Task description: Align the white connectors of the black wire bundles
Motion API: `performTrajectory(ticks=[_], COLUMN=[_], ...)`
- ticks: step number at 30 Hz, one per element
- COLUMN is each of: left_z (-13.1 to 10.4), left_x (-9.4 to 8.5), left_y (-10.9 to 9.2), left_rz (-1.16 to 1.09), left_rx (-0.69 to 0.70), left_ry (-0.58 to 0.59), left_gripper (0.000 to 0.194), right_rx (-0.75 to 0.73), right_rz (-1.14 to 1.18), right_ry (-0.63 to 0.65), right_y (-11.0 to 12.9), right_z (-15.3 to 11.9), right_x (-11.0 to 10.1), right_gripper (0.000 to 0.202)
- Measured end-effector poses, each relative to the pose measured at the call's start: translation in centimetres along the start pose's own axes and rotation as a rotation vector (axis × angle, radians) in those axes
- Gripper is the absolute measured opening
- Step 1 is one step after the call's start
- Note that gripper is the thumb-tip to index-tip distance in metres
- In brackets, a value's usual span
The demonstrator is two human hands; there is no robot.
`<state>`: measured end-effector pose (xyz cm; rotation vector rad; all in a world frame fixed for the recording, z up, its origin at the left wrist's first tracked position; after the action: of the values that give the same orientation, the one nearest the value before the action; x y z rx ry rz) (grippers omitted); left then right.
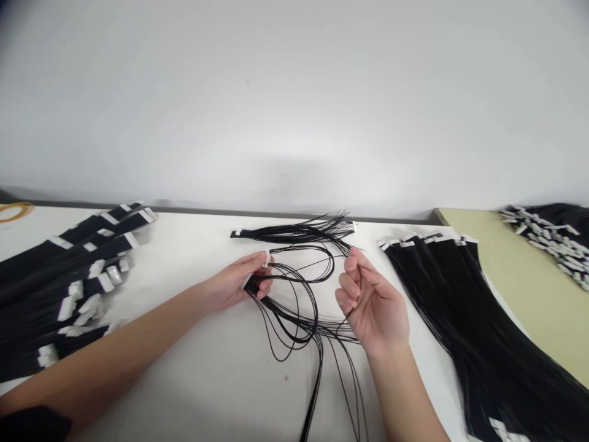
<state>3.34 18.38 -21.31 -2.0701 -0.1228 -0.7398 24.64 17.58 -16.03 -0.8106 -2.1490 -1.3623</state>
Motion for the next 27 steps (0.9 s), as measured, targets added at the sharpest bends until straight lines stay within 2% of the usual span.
performTrajectory(ticks=[3,6,9,12,16,19,23,27], left_z=[0.0,0.0,0.0,-0.1,-0.1,0.0,-0.1,-0.2], left_x=[0.1,0.1,0.0,0.1,0.2,0.2,0.2,0.3], left_y=[0.0,0.0,0.0,0.0,-0.1,-0.1,-0.1,-0.2], left_rz=[-0.009,-0.023,-0.034,-0.043,-0.055,-0.058,-0.045,-0.029], left_rx=[0.006,0.009,0.016,0.017,0.017,0.015,0.014,0.015], left_ry=[0.016,-0.001,-0.017,-0.008,-0.007,-0.015,-0.007,0.003], left_gripper=[0.027,0.026,0.025,0.025,0.024,0.025,0.026,0.028], right_rx=[-0.062,-0.119,-0.2,-0.362,-0.554,-0.534,-0.455,-0.558], right_rz=[-0.014,0.024,0.028,-0.073,-0.209,-0.144,-0.007,-0.193], right_ry=[0.052,0.051,0.017,-0.023,-0.138,-0.2,-0.113,-0.105], right_y=[1.1,1.9,2.2,2.4,2.6,2.6,2.5,2.4], right_z=[-0.1,-0.3,-0.4,-0.5,-0.5,-0.3,-0.1,-0.8], right_x=[-0.4,-0.8,-0.8,-0.5,-0.6,-1.1,-0.8,-0.2], right_gripper=[0.025,0.027,0.026,0.019,0.023,0.028,0.03,0.019])
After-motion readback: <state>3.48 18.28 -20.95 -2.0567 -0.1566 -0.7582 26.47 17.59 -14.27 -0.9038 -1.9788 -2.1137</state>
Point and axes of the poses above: each hand's wrist, its own z-axis towards the middle knuckle, its own x-axis out of the palm, y = z × x, the point moved 5 cm from there along z, towards the middle knuckle, and after that the axes turned 3 degrees about z, right-handed, at the moved point
